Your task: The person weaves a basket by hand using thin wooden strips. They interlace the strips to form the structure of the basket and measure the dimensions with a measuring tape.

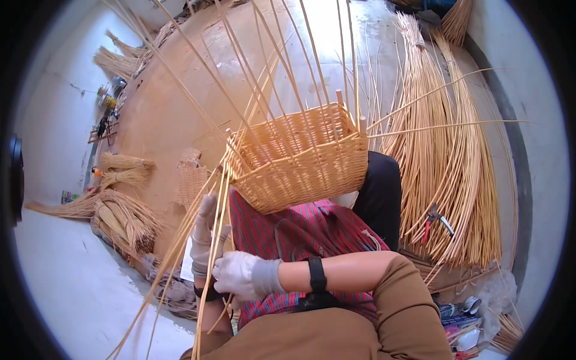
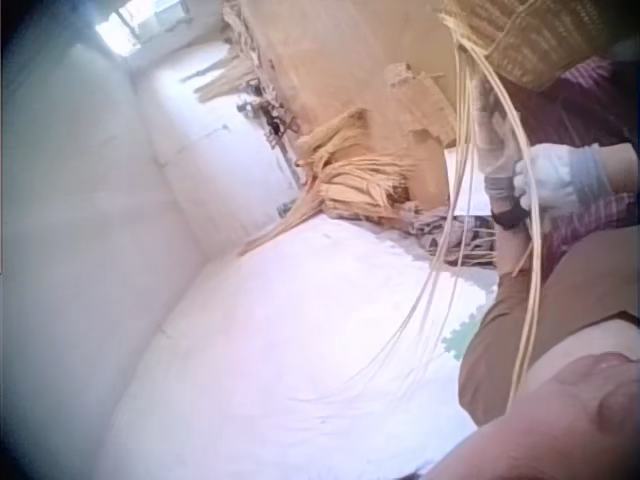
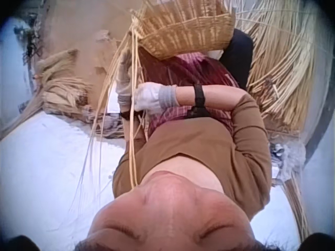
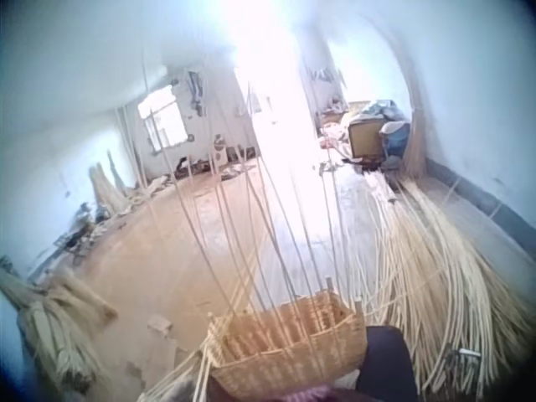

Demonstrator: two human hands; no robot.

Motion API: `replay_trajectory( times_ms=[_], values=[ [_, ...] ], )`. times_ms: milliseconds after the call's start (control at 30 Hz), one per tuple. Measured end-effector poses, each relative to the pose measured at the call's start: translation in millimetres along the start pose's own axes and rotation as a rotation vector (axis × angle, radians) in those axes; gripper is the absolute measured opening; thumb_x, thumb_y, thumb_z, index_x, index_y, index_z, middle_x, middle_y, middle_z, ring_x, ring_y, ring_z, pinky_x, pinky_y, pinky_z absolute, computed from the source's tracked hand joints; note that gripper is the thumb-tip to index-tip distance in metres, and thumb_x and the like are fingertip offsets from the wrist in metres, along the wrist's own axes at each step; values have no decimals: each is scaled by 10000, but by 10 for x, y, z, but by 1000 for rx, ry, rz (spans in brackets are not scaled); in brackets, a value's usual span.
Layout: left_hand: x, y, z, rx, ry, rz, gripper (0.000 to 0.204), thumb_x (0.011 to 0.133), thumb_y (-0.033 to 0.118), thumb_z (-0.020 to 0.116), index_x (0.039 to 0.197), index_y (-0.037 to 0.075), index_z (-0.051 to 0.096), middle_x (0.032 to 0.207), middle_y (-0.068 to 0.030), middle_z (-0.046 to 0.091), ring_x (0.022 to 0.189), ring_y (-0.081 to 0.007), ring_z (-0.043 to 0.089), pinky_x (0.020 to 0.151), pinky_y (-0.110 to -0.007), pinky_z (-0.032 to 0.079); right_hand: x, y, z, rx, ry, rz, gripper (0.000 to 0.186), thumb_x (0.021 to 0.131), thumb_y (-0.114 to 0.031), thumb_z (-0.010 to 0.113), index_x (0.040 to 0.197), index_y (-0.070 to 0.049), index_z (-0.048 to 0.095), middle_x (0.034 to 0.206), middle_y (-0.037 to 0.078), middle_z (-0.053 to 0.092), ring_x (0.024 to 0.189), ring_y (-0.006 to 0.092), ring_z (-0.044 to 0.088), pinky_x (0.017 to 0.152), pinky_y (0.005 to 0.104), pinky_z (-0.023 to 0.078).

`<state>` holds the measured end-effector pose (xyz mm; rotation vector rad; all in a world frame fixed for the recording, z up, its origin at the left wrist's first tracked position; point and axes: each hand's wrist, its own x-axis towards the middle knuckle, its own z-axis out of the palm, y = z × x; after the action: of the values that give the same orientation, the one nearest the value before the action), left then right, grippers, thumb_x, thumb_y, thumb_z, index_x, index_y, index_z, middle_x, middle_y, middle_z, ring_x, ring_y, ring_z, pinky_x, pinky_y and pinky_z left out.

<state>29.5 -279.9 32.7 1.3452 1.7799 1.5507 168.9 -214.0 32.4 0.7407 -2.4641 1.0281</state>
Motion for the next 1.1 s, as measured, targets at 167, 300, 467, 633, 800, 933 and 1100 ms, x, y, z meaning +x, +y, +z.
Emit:
replay_trajectory(
  times_ms=[167, 300, 467, 633, 800, 933, 1100],
  values=[
    [200, 61, -67, -43, -108, 56, 723, 812, 11, 837, 1447, 60, 495, 1061, -46, 664, 1109, -187, 637, 1182, -439, 405, 4, 20, 19, -11, -268, 168, 309, 834, -396, 739, 841, -88, 723, 683, 137, 670, 699, 357, 718, 639, 469, 575],
    [239, -196, -267, -261, 153, -12, 148, 1061, 199, 595, 1102, 65, 546, 830, -10, 553, 857, -130, 608, 1085, -483, 490, -322, 12, -1044, 1, -133, 393, 155, 888, -257, 640, 875, -121, 713, 760, 142, 712, 701, 327, 724, 603, 453, 574],
    [146, -347, -260, -191, 299, -31, 321, 1128, 331, 433, 1054, 46, 561, 821, -74, 598, 662, -106, 483, 905, -379, 542, -1431, 1589, -1174, 1074, 944, 261, 347, 1104, -332, 465, 1042, -26, 615, 819, 20, 539, 779, 152, 590, 810, 335, 542],
    [-249, -760, 441, -371, 526, 28, 514, 1068, 462, 529, 1313, 10, 520, 1329, -182, 614, 1322, -299, 549, 1143, -444, 417, -1267, 1404, -1183, 689, 920, 477, 230, 1113, -192, 455, 1178, -27, 600, 803, -7, 515, 794, 112, 571, 798, 309, 528],
    [531, -859, 377, -422, 297, -24, 802, 938, 256, 743, 1552, 30, 280, 1541, -161, 453, 1434, -275, 441, 1211, -425, 356, -1319, 1194, -1347, 246, 910, 831, 152, 1029, -36, 605, 1167, 3, 653, 990, 41, 689, 921, 112, 668, 826, 268, 550],
    [920, -1061, 273, -479, 124, -69, 1046, 827, 111, 865, 1617, 53, 181, 1588, -138, 406, 1452, -265, 417, 1229, -421, 347, -1356, 1297, -1204, 233, 1094, 885, 145, 999, -35, 662, 1137, 7, 680, 944, 35, 708, 853, 107, 689, 781, 252, 567],
    [1025, -994, 210, -501, 33, -127, 1059, 794, 127, 892, 1600, 57, 209, 1561, -125, 428, 1431, -257, 439, 1192, -421, 409, -1241, 1339, -1193, 251, 1139, 954, 114, 1013, -60, 656, 1110, -3, 675, 932, 35, 703, 836, 119, 700, 769, 265, 594]
  ],
)
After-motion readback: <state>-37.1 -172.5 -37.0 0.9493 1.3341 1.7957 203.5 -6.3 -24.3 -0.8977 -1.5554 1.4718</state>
